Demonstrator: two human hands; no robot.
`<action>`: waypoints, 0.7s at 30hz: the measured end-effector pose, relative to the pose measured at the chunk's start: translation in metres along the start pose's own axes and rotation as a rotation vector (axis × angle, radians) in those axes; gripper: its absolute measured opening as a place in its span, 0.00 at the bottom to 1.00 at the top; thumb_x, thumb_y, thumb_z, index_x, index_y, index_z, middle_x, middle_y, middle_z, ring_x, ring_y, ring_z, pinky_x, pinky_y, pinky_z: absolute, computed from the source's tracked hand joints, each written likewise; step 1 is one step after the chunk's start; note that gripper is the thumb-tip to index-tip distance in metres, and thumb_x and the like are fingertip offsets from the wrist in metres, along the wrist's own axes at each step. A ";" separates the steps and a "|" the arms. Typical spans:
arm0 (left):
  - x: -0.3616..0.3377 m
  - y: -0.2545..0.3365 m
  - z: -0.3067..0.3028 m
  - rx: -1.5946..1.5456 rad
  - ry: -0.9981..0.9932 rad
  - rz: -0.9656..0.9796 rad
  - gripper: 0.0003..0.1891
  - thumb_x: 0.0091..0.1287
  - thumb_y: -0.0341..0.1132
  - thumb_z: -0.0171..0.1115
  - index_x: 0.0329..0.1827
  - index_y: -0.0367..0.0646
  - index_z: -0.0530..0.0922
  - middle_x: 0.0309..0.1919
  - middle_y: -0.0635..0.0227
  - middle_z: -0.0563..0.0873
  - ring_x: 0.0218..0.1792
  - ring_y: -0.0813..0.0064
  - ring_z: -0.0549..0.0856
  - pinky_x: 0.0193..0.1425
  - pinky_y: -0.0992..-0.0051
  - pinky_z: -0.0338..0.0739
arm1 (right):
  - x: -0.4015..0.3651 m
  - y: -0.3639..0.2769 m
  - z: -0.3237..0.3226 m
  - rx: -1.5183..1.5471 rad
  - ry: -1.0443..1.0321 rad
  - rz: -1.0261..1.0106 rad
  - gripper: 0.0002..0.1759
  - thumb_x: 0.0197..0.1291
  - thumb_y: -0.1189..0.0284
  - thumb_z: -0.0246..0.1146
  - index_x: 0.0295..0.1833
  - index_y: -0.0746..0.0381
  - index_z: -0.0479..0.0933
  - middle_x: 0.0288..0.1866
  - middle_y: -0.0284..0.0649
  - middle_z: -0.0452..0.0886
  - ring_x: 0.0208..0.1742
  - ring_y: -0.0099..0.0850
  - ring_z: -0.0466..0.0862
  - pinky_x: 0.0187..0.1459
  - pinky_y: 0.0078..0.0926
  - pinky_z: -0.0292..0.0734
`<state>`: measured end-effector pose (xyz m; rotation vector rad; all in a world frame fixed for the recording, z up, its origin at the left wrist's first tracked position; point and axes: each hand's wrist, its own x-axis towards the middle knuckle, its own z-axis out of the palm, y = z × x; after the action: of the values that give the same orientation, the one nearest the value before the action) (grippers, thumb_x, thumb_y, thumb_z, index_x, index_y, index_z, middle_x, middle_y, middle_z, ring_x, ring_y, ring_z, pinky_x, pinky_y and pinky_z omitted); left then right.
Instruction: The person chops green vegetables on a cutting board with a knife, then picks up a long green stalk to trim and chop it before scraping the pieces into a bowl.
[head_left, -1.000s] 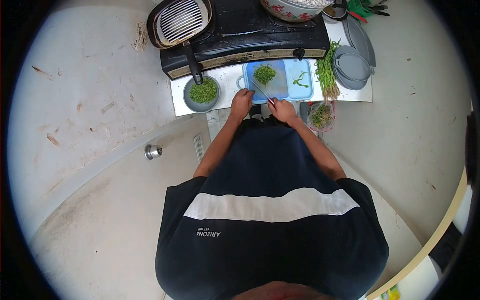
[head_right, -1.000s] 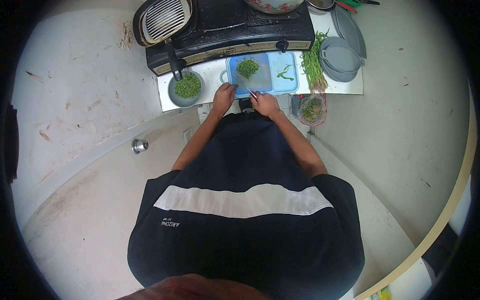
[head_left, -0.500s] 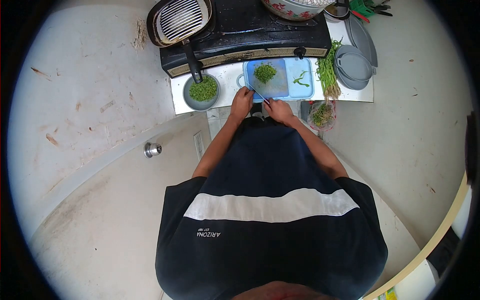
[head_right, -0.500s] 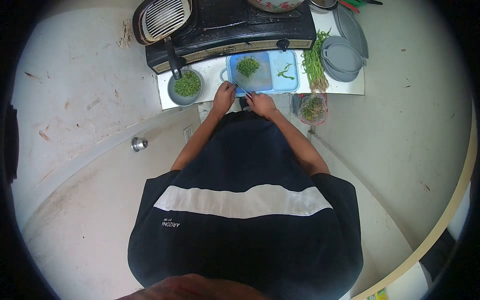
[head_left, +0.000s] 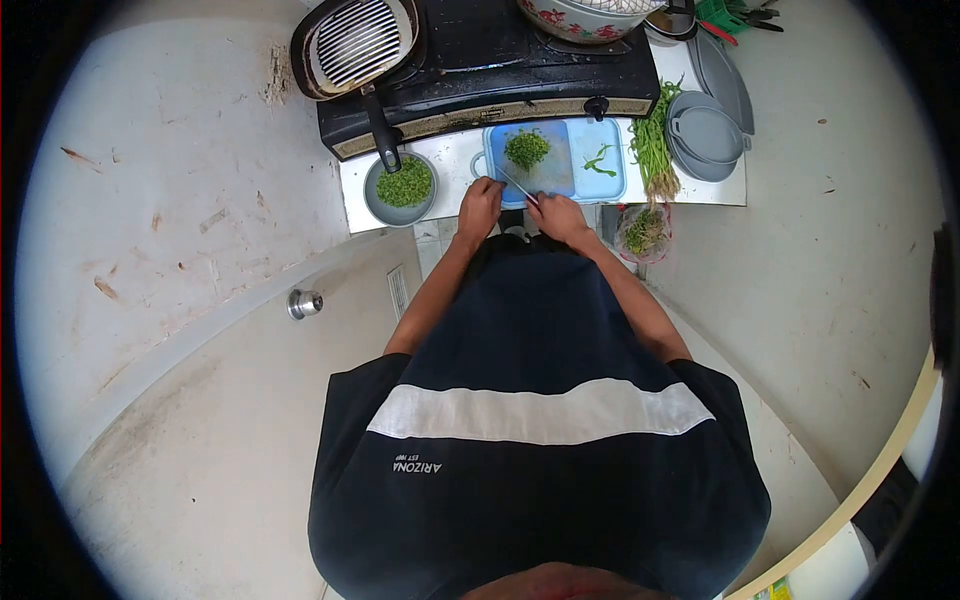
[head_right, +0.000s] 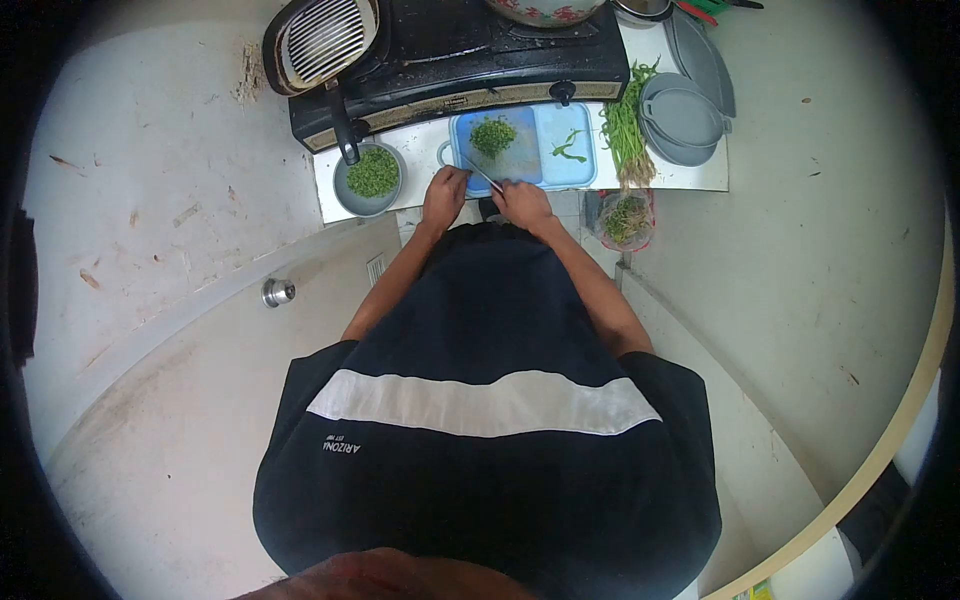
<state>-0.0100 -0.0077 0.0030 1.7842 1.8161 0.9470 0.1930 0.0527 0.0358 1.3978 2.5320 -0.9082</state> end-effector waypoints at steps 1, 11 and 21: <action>0.002 0.001 0.000 0.001 0.022 0.014 0.08 0.67 0.23 0.64 0.46 0.37 0.87 0.39 0.55 0.85 0.42 0.51 0.85 0.50 0.58 0.81 | 0.004 0.000 -0.002 0.015 0.027 0.017 0.25 0.76 0.53 0.56 0.45 0.66 0.83 0.33 0.59 0.87 0.38 0.59 0.89 0.45 0.57 0.84; 0.014 0.000 0.004 0.076 0.064 0.075 0.05 0.66 0.27 0.67 0.43 0.42 0.89 0.38 0.62 0.85 0.42 0.58 0.84 0.50 0.60 0.78 | -0.011 0.007 -0.013 0.087 0.010 0.056 0.27 0.77 0.51 0.55 0.47 0.66 0.83 0.32 0.61 0.86 0.38 0.60 0.88 0.45 0.57 0.84; 0.013 0.006 -0.002 0.135 0.029 0.091 0.07 0.64 0.24 0.68 0.43 0.41 0.89 0.38 0.62 0.86 0.42 0.56 0.84 0.48 0.59 0.78 | -0.019 0.010 -0.005 0.073 -0.057 0.026 0.27 0.77 0.51 0.56 0.46 0.67 0.84 0.32 0.61 0.86 0.37 0.60 0.88 0.45 0.58 0.84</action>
<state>-0.0086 0.0046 0.0103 1.9594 1.8701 0.9078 0.2124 0.0453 0.0424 1.3999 2.4574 -1.0304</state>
